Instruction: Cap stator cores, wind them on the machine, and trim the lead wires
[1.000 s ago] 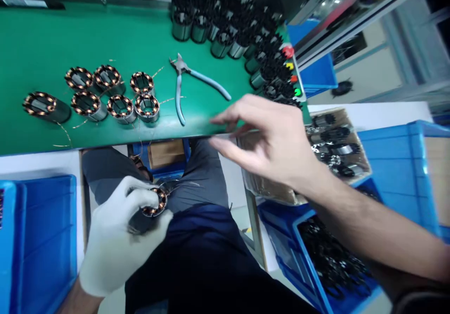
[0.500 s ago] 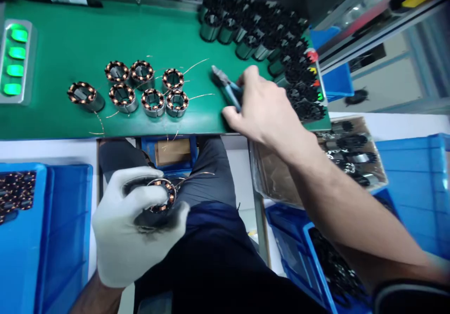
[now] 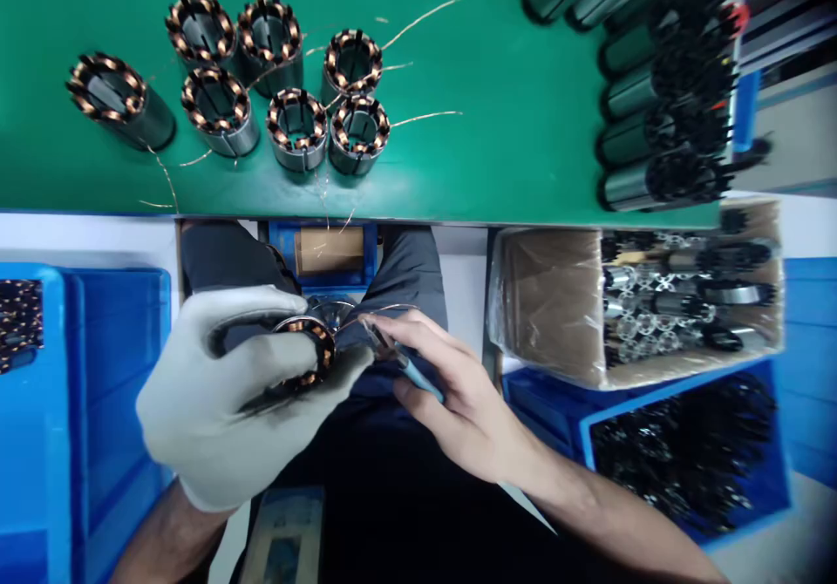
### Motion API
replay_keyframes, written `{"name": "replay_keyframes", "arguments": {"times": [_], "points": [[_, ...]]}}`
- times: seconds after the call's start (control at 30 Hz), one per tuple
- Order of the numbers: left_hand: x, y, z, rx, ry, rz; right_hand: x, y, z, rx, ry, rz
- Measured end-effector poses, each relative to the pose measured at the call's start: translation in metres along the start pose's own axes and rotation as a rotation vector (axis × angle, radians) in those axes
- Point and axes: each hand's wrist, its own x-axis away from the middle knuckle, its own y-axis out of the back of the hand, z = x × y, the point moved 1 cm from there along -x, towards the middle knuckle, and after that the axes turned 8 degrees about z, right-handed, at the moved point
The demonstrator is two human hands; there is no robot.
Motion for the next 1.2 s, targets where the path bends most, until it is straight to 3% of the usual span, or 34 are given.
{"name": "replay_keyframes", "arguments": {"times": [0.17,0.3,0.47,0.57,0.67,0.73,0.83,0.97,1.07,1.2], "points": [[-0.002,-0.004,-0.004,-0.021,0.073,0.026,-0.005,0.003,-0.005,-0.040,0.049,0.004],[-0.003,-0.004,-0.003,-0.021,-0.032,0.032,-0.007,-0.002,-0.006,-0.066,0.070,-0.019],[0.001,-0.003,-0.005,0.008,0.021,0.056,-0.010,-0.004,-0.007,-0.043,0.069,-0.025],[0.003,-0.008,-0.002,-0.047,0.018,0.021,-0.016,-0.006,-0.017,-0.061,0.086,-0.005],[0.003,-0.022,0.011,-0.034,0.113,-0.039,-0.026,-0.010,-0.039,-0.098,0.005,0.012],[0.004,-0.034,0.024,0.106,0.226,-0.050,-0.034,-0.011,-0.057,-0.102,-0.077,0.004],[0.007,-0.050,0.038,0.565,0.474,-0.057,-0.040,-0.008,-0.079,0.004,-0.097,-0.012],[0.006,-0.059,0.030,1.168,0.733,-0.090,-0.033,0.000,-0.088,0.250,-0.023,-0.101],[-0.004,-0.058,0.013,1.354,0.742,-0.051,-0.024,0.004,-0.081,0.429,0.084,-0.251],[-0.019,-0.056,-0.006,1.376,0.703,0.013,-0.019,0.008,-0.066,0.531,0.188,-0.377]]}}
